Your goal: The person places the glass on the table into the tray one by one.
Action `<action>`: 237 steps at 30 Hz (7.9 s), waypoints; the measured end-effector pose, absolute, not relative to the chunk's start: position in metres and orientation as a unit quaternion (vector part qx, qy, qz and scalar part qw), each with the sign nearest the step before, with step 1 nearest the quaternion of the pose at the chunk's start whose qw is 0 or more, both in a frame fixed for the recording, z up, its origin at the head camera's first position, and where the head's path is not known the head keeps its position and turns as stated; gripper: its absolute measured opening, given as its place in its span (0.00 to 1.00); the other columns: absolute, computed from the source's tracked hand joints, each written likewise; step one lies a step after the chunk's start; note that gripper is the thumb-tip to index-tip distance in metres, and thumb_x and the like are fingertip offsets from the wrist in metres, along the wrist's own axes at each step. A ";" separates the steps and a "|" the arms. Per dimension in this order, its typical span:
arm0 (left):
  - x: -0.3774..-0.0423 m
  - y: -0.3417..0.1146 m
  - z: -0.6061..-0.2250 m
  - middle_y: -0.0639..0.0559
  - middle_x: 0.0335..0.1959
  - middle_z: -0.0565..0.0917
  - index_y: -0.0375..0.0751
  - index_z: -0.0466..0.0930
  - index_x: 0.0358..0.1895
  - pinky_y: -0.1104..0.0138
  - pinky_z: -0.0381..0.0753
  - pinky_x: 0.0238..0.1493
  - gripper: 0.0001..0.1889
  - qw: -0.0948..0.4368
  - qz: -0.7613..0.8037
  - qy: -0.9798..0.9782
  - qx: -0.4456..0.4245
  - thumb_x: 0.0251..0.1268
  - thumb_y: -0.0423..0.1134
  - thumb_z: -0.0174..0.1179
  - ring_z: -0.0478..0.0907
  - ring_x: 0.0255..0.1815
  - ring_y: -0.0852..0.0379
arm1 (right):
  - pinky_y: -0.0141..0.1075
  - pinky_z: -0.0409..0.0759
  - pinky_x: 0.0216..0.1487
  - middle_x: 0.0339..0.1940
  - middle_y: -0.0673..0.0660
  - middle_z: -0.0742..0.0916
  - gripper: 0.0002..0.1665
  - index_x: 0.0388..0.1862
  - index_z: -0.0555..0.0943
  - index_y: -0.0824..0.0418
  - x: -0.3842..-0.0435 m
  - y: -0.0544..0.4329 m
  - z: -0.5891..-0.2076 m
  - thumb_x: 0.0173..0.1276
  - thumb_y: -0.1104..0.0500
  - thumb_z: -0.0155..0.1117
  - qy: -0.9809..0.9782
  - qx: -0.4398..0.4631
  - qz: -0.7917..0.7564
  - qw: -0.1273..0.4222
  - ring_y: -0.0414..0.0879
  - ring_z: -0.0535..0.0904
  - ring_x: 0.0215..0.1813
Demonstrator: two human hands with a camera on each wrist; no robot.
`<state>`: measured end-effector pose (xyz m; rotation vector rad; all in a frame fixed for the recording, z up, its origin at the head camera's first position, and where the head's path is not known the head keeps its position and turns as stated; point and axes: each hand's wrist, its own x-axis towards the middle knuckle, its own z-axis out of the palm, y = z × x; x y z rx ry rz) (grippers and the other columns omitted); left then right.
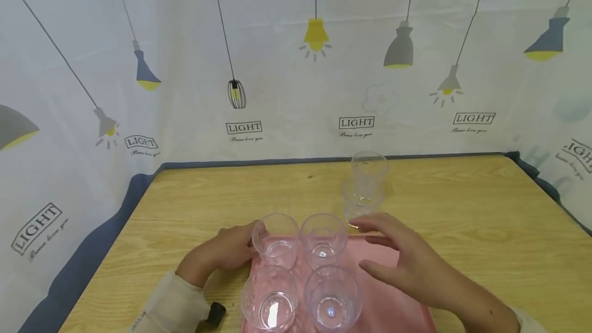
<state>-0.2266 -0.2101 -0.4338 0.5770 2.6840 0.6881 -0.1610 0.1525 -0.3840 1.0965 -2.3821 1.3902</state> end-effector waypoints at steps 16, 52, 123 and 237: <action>-0.228 -0.212 -0.434 0.56 0.48 0.85 0.56 0.74 0.46 0.26 0.57 0.63 0.06 0.155 0.241 0.936 0.203 0.74 0.50 0.56 0.81 0.56 0.49 | 0.22 0.73 0.63 0.62 0.59 0.78 0.39 0.65 0.74 0.64 -0.198 0.161 -0.380 0.53 0.77 0.73 -0.831 0.296 0.443 0.158 0.29 0.69 0.65; -0.227 -0.212 -0.435 0.52 0.56 0.85 0.55 0.75 0.52 0.30 0.58 0.64 0.11 0.155 0.247 0.936 0.196 0.73 0.52 0.57 0.79 0.61 0.45 | 0.62 0.70 0.65 0.66 0.68 0.74 0.37 0.64 0.76 0.65 -0.246 0.155 -0.395 0.56 0.61 0.79 -0.894 0.231 0.361 0.130 0.65 0.70 0.67; -0.225 -0.211 -0.430 0.56 0.48 0.86 0.57 0.74 0.48 0.33 0.61 0.64 0.08 0.152 0.233 0.942 0.186 0.71 0.47 0.60 0.82 0.55 0.48 | 0.62 0.77 0.57 0.69 0.69 0.75 0.46 0.72 0.68 0.63 -0.246 0.161 -0.394 0.57 0.55 0.79 -0.912 0.170 0.369 0.063 0.68 0.75 0.64; -0.227 -0.211 -0.432 0.54 0.52 0.85 0.56 0.74 0.48 0.34 0.63 0.64 0.08 0.154 0.232 0.938 0.205 0.73 0.51 0.57 0.81 0.58 0.46 | 0.58 0.75 0.63 0.64 0.66 0.77 0.52 0.67 0.60 0.63 -0.237 0.182 -0.384 0.52 0.52 0.82 -0.848 0.267 0.441 -0.123 0.64 0.75 0.65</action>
